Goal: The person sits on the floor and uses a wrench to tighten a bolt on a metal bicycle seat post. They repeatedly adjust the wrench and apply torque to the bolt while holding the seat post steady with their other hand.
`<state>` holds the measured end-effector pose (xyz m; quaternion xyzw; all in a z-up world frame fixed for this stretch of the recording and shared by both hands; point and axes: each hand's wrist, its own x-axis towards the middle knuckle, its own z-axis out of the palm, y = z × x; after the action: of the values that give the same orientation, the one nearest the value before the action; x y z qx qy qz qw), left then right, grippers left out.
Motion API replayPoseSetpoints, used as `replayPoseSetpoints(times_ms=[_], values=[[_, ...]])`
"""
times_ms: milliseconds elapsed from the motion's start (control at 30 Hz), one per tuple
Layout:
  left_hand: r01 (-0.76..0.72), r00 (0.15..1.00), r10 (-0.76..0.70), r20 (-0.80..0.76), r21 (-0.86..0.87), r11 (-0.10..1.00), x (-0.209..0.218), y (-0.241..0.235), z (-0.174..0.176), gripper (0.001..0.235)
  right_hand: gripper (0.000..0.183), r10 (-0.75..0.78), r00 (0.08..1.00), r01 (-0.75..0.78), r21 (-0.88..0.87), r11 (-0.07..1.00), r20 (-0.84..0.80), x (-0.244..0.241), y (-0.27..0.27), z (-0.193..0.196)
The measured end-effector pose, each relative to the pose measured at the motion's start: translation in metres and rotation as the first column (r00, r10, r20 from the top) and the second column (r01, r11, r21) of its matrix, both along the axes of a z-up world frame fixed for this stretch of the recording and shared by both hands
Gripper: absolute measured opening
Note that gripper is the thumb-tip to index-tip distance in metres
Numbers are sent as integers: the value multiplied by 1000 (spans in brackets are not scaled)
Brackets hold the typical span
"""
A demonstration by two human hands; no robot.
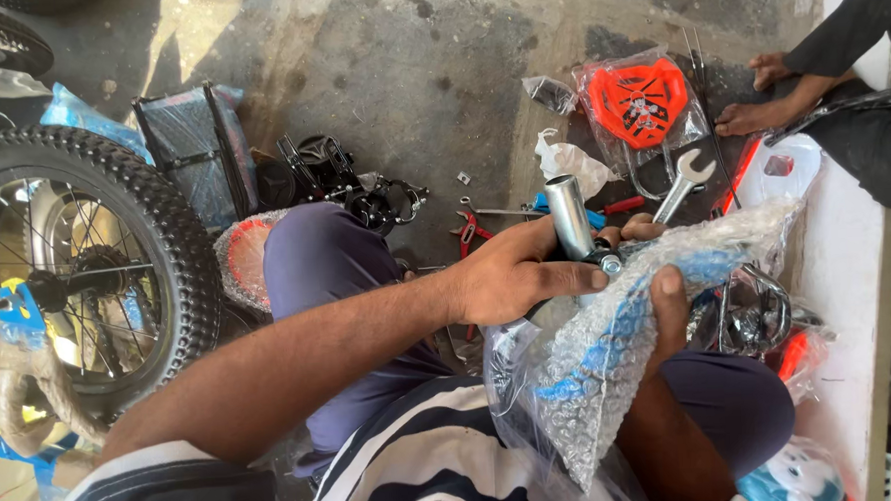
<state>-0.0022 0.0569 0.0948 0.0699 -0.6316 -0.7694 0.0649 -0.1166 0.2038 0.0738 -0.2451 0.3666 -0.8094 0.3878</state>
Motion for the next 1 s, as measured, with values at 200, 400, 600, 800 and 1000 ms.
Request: replayPoseSetpoints(times_ms=[200,400,600,800,1000], values=[[-17,980,-16,-196,-169,986,-3,-2,9,65,55,-92,990,84,-75,994,-107,-19,-5,-4],[12,999,-19,-46,-153,988,-3,-4,5,51,51,-219,927,191,-120,974,-303,-5,-13,-8],[-14,997,8,-82,-66,998,-6,-2,0,48,46,-285,864,241,-157,958,-414,-11,-19,-6],[-21,998,11,-59,-176,984,-2,-4,6,43,42,-256,864,206,-159,966,-433,-3,-16,-8],[-10,998,-2,-64,-175,985,-7,-7,10,43,38,-285,797,224,-178,958,-533,-29,-18,-1]])
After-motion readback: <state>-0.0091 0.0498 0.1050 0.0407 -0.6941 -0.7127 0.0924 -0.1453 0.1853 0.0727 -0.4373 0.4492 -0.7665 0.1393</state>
